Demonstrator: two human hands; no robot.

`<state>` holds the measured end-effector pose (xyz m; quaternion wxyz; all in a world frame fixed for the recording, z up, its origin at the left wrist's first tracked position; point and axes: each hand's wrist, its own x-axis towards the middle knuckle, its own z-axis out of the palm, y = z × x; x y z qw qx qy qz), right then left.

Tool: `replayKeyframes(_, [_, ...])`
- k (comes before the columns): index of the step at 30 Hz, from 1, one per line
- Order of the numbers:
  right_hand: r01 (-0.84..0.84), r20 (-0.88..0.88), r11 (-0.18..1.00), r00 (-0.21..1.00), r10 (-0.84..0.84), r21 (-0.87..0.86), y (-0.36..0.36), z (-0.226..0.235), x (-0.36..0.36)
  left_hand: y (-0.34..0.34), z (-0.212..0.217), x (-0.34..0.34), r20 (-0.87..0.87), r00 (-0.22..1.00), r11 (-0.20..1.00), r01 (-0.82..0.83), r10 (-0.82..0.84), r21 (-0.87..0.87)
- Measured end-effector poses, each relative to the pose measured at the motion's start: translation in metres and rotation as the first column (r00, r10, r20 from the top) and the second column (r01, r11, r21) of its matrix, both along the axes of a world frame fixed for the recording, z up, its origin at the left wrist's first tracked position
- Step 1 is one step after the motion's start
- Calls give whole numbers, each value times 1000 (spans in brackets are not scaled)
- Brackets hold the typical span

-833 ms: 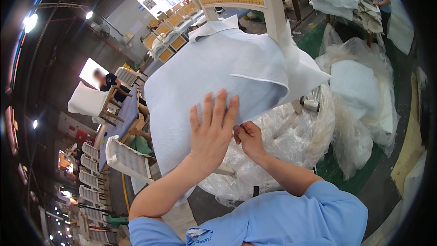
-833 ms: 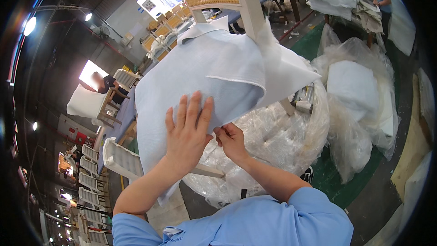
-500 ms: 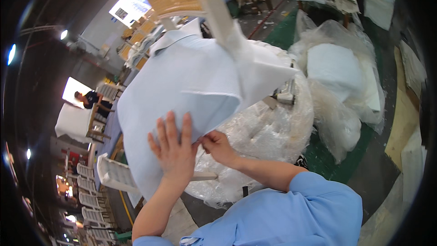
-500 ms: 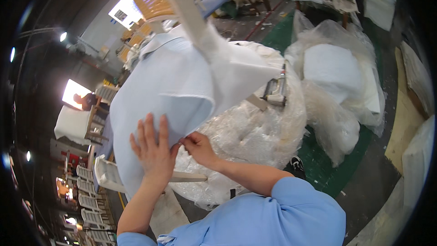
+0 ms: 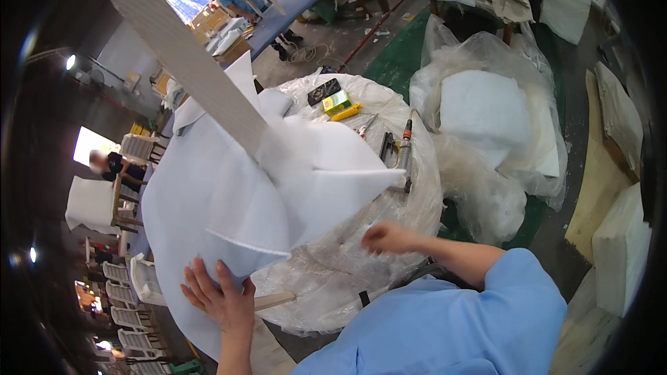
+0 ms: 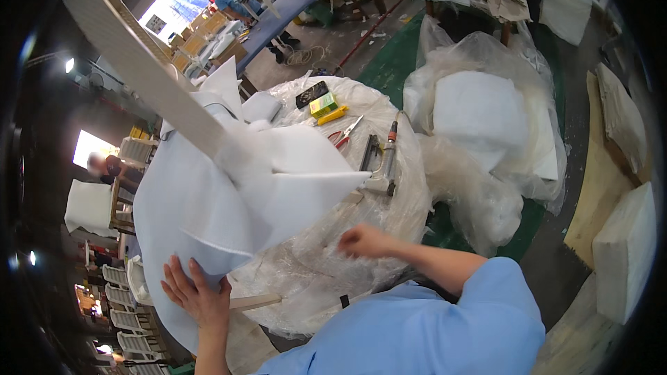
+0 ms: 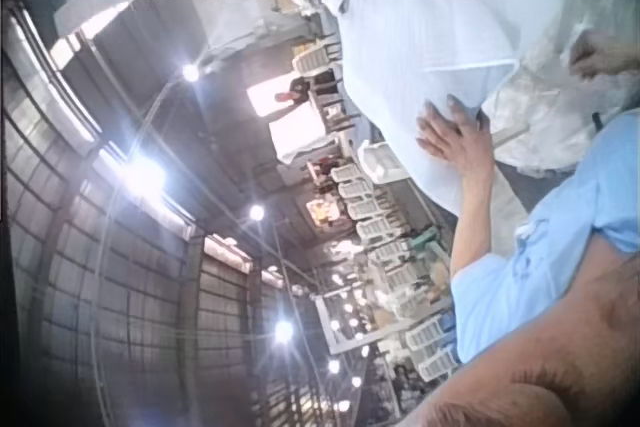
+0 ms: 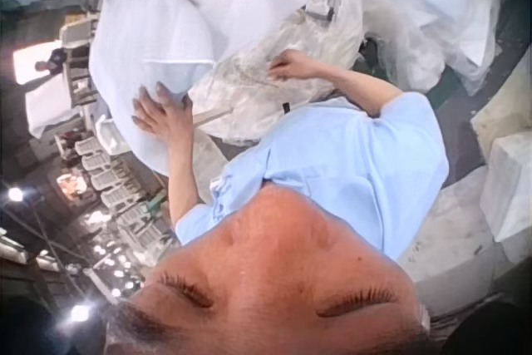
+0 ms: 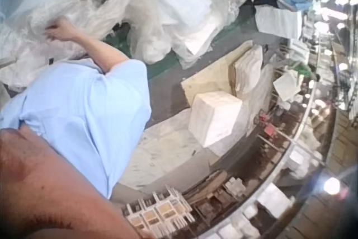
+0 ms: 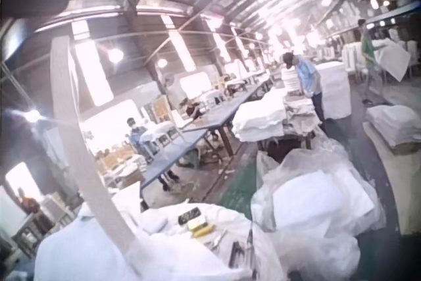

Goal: The person staples white fabric to the underside of a chair seat using a pneumatic staple gun. They then move the chair, retrieve a large sheet of white foam, and cut it to size with scissors before placing it on the chair seat.

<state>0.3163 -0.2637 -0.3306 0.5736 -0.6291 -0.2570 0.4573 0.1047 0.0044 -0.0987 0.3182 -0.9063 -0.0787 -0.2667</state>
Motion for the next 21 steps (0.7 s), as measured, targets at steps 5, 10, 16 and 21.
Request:
replayKeyframes(5, [662, 489, 675, 729, -480, -324, -44, -59, 144, -1, -8, 2, 53, 998, 998, -34, 32, 43])
replayKeyframes(10, [679, 499, 492, 734, -460, -544, -11, -57, 187, 3, -11, -2, 60, 998, 999, -31, 29, 34])
replayKeyframes(16, [780, 488, 380, 613, -621, -497, 6, -66, 179, 7, -14, -1, 97, 995, 1000, -8, 5, 30])
replayKeyframes(21, [923, 588, 373, 355, -726, -96, -2, -57, 159, 11, -15, -1, 118, 993, 1000, 22, -21, -6])
